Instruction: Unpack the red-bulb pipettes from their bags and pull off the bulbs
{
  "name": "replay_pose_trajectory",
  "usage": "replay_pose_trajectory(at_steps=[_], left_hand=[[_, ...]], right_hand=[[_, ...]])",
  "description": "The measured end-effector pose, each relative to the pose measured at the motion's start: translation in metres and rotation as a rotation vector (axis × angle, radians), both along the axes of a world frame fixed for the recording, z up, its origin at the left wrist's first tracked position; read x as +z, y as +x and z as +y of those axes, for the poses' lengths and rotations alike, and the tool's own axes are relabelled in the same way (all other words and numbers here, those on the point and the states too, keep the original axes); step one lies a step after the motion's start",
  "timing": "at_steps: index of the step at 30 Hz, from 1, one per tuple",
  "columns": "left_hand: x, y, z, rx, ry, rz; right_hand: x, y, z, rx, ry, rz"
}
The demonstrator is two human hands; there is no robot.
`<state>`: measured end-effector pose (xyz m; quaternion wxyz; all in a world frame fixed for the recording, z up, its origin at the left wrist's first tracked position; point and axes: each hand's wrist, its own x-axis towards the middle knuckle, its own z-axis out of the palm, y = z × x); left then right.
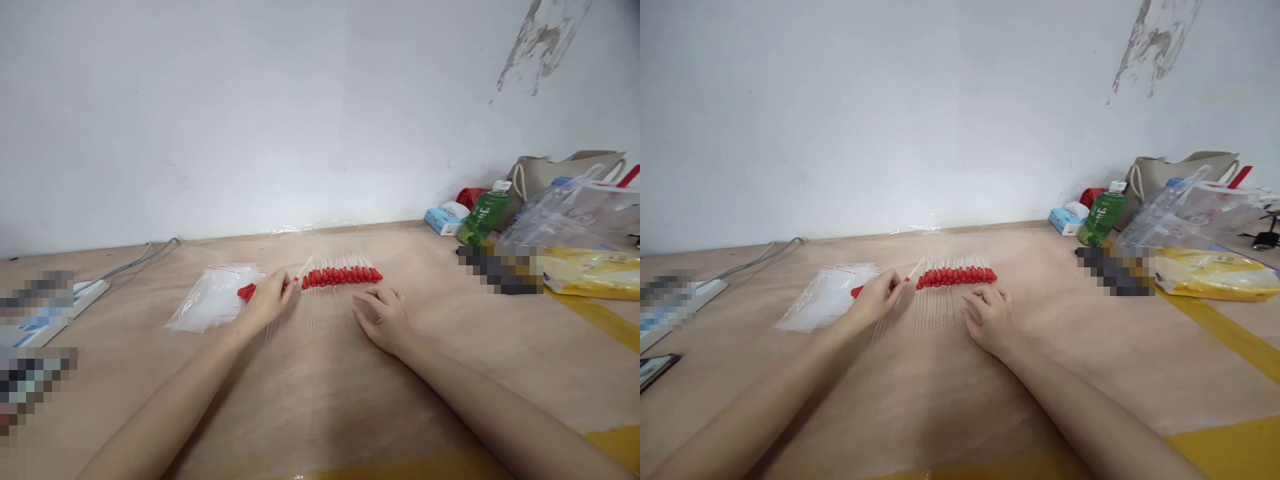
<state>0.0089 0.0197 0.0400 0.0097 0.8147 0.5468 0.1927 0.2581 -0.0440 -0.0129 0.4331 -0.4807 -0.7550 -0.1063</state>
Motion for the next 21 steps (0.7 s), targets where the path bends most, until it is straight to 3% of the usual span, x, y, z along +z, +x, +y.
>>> replay_pose_trajectory(at_steps=[2,5,8,14,21], left_hand=[[-0.013,-0.006,-0.024,-0.188,0.082,-0.082],[-0.035,-0.010,-0.052,-0.329,0.223,-0.176],[-0.049,-0.005,-0.064,-0.439,0.332,-0.254],[-0.047,0.005,-0.066,-0.522,0.408,-0.221],[-0.038,0.000,-0.072,-0.564,0.272,-0.063]], right_hand=[[0.003,-0.002,-0.003,0.040,0.059,-0.024],[0.007,-0.009,-0.008,0.163,0.082,-0.138],[0.007,-0.019,-0.013,0.248,0.068,-0.223],[0.002,-0.030,-0.017,0.263,0.072,-0.175],[0.003,-0.024,-0.027,0.342,0.031,-0.202]])
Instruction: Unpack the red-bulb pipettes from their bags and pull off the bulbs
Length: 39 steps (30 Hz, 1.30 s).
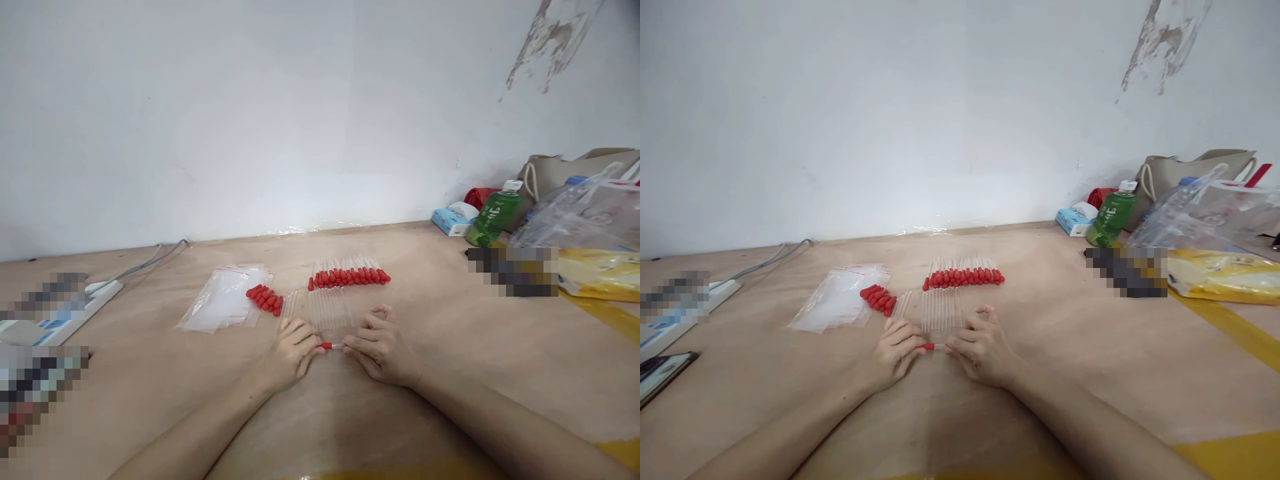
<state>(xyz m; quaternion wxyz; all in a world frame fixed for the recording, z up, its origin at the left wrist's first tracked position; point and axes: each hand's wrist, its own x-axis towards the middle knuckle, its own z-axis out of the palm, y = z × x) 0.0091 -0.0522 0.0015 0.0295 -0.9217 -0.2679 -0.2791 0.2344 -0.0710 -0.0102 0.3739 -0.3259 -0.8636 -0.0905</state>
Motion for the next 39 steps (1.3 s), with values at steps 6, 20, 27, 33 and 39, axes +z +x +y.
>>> replay_pose_trajectory(at_steps=[6,20,27,33,39], left_hand=[[-0.005,-0.021,0.004,0.114,-0.018,-0.068],[0.047,-0.084,0.083,0.686,-0.230,-0.462],[0.049,-0.088,0.083,0.602,-0.369,-0.116],[0.057,-0.091,0.077,0.540,-0.429,-0.038],[0.069,-0.071,0.060,0.194,-0.605,0.334]], right_hand=[[0.004,0.022,0.007,-0.136,-0.080,0.059],[0.015,-0.010,0.027,-0.193,-0.093,0.149],[0.026,-0.075,0.053,-0.279,-0.041,-0.095],[0.018,-0.103,0.051,-0.300,-0.170,-0.242],[0.015,-0.100,0.043,-0.239,-0.238,-0.159]])
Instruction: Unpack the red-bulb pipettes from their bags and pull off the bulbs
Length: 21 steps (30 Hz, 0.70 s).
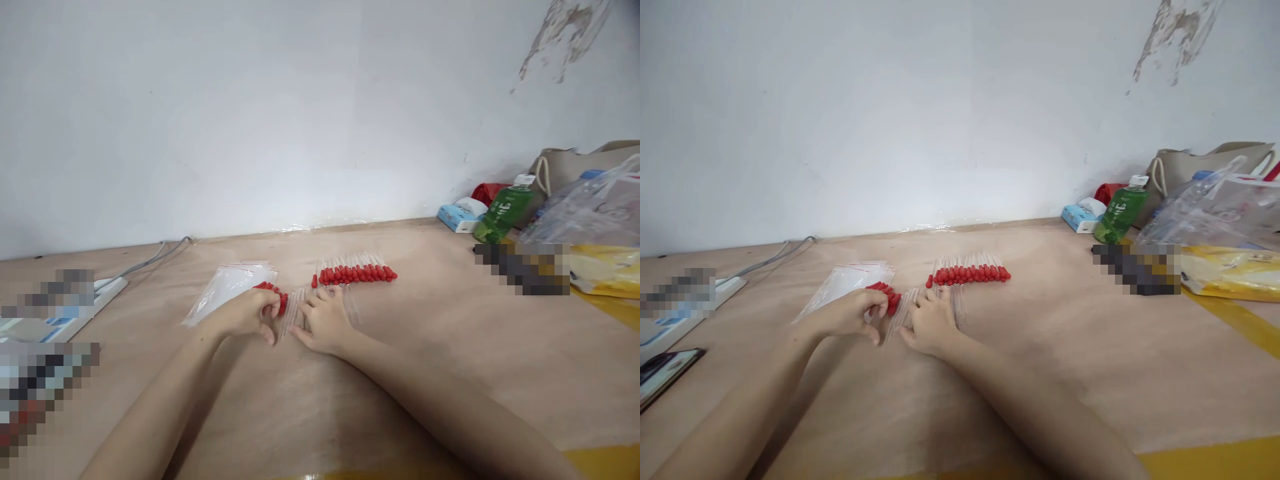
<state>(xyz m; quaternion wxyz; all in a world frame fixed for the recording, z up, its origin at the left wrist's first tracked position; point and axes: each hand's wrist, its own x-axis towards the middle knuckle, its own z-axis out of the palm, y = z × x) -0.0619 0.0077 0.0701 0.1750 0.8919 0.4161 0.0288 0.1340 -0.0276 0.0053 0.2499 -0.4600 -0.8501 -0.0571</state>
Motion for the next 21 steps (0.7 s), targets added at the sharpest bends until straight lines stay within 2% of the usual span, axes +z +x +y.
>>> replay_pose_trajectory(at_steps=[5,9,12,14,17,19,21], left_hand=[[-0.009,0.015,-0.003,-0.078,0.066,0.041],[-0.011,0.014,-0.002,-0.074,0.083,-0.007],[-0.008,0.019,-0.003,-0.045,0.050,-0.059],[-0.007,0.029,0.000,0.017,0.116,-0.089],[-0.011,0.055,0.014,0.213,0.319,-0.049],[-0.017,0.073,0.029,0.371,0.339,0.035],[-0.022,0.089,0.043,0.468,0.285,0.112]], right_hand=[[0.003,0.028,-0.005,0.023,0.030,0.067],[0.005,0.070,-0.012,-0.018,0.143,0.080],[-0.001,0.102,-0.017,-0.065,0.201,0.092],[-0.007,0.118,-0.019,-0.108,0.219,0.130],[-0.014,0.131,-0.019,-0.170,0.229,0.198],[-0.016,0.134,-0.019,-0.193,0.224,0.217],[-0.017,0.133,-0.018,-0.188,0.213,0.219]])
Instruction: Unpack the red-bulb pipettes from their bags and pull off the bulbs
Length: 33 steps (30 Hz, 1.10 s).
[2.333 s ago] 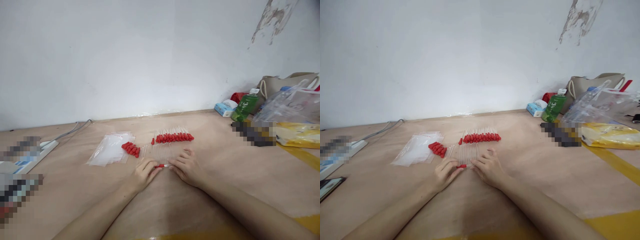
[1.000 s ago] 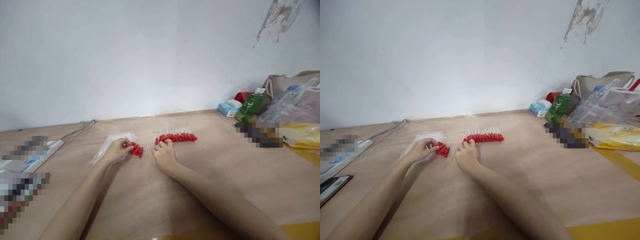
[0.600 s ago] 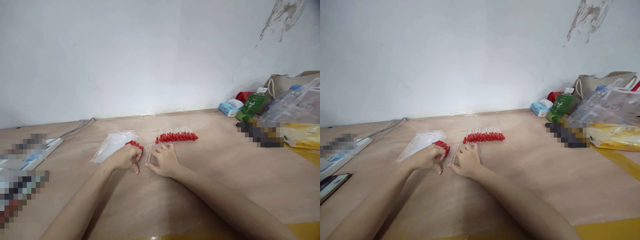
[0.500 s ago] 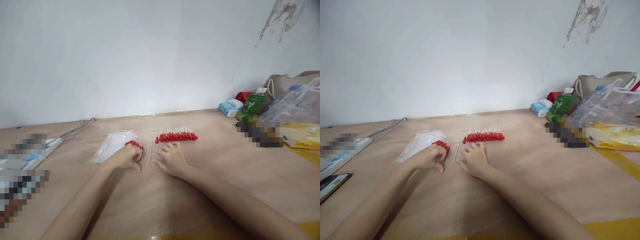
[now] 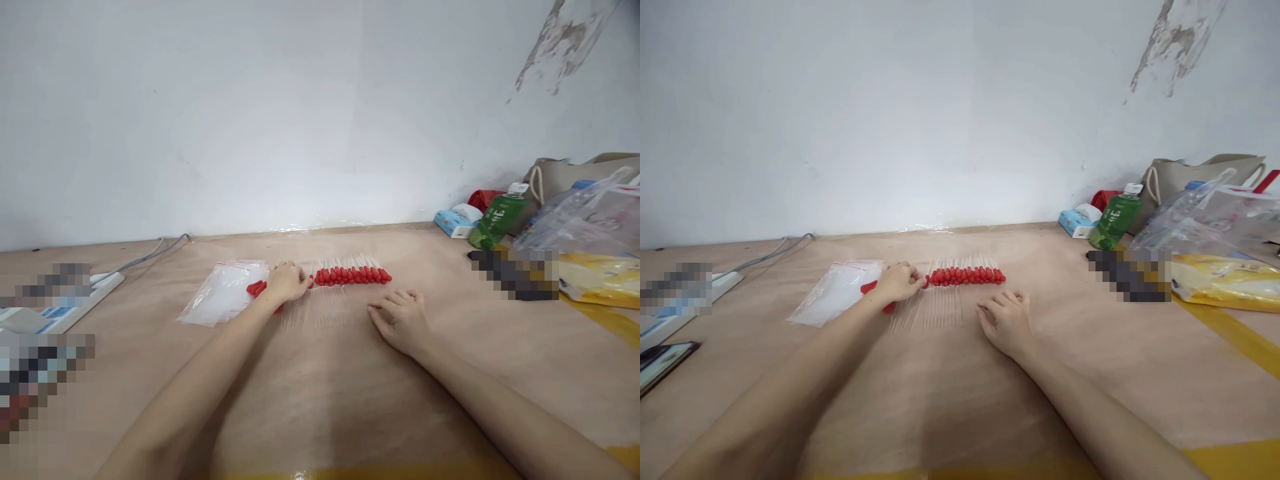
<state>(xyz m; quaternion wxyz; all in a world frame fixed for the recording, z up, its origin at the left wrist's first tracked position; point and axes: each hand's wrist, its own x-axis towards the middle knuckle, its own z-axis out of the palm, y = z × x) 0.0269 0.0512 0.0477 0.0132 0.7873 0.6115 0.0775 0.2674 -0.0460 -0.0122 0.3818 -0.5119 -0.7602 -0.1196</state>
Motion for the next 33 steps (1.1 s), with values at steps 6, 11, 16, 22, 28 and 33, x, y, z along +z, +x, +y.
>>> replay_pose_trajectory(at_steps=[6,11,16,22,28,33], left_hand=[[-0.003,0.017,0.026,0.156,-0.138,0.026],[0.016,0.005,0.004,0.227,0.020,0.034],[0.008,-0.023,-0.053,-0.109,0.324,-0.006],[-0.049,-0.038,-0.093,-0.592,0.471,-0.276],[-0.060,-0.026,-0.099,-0.709,0.498,-0.325],[-0.056,-0.022,-0.098,-0.694,0.499,-0.365]], right_hand=[[-0.002,-0.002,0.001,0.025,-0.008,0.003],[-0.003,0.000,0.002,0.012,-0.020,0.007],[-0.004,-0.002,0.003,0.075,0.034,0.064],[0.005,-0.011,-0.006,0.250,0.074,-0.099],[0.005,-0.025,-0.014,0.310,0.056,-0.209],[0.001,-0.036,-0.010,0.329,0.090,-0.168]])
